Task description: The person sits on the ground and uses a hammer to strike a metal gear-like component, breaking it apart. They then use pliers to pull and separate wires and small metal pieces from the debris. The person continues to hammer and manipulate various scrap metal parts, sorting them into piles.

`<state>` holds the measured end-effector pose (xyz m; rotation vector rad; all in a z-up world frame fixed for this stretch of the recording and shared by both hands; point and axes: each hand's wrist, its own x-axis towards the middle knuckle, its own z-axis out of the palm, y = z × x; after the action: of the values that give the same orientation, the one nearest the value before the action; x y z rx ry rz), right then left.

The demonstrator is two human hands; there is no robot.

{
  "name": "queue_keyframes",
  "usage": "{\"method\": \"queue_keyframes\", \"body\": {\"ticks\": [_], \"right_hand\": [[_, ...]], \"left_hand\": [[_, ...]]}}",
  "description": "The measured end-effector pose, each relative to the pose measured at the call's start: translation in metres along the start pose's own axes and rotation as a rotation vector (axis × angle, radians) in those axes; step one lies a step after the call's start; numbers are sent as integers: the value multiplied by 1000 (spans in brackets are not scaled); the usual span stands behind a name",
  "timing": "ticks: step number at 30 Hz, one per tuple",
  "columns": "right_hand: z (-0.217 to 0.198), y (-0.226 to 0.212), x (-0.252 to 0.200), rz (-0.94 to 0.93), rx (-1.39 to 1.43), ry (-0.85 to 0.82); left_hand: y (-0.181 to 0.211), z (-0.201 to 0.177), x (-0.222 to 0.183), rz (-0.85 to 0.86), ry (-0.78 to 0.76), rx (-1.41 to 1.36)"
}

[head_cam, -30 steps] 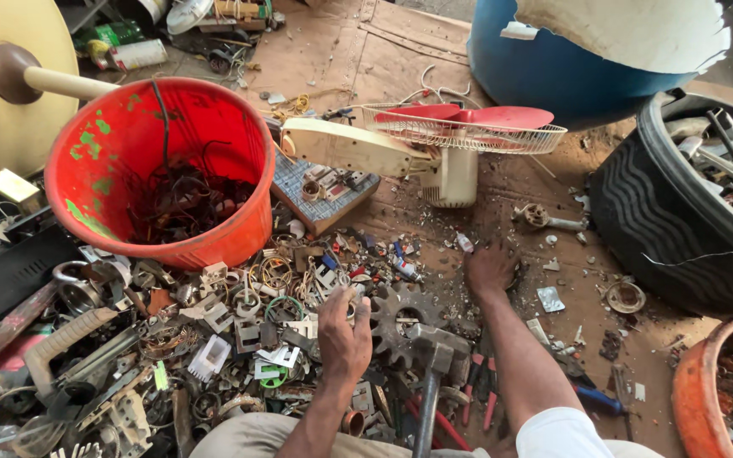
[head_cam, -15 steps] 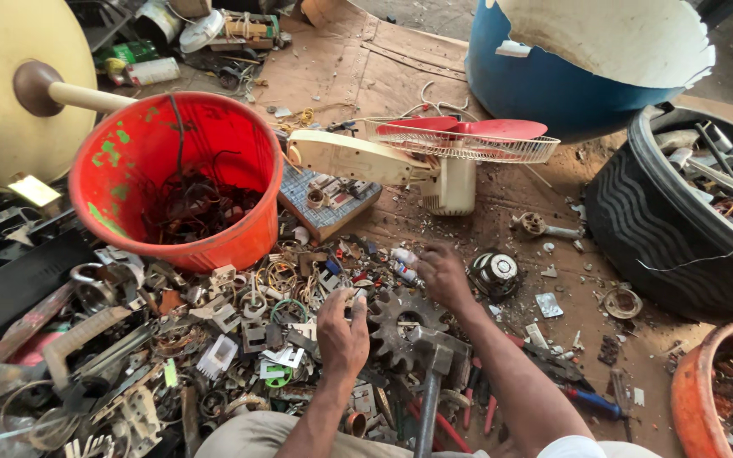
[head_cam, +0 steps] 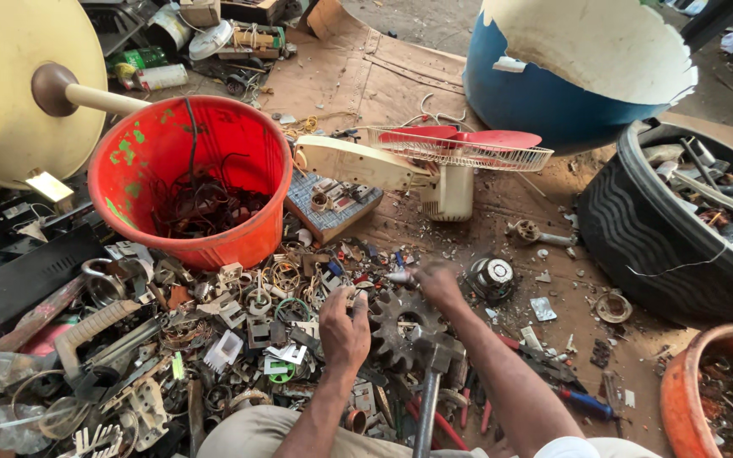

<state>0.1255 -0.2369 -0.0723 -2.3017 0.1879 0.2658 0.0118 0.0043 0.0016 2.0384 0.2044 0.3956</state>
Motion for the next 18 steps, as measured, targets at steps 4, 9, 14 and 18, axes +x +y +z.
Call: {"method": "queue_keyframes", "body": {"ticks": [4, 9, 14, 18], "right_hand": [[-8, 16, -13, 133, 132, 260], [-34, 43, -46, 184, 268, 554], [-57, 63, -81, 287, 630, 853], [-90, 17, -121, 190, 931, 819]], "left_hand": [[-6, 2, 2, -37, -13, -26], [-14, 7, 0, -15, -12, -10], [-14, 2, 1, 10, 12, -25], [-6, -4, 3, 3, 16, -30]]}}
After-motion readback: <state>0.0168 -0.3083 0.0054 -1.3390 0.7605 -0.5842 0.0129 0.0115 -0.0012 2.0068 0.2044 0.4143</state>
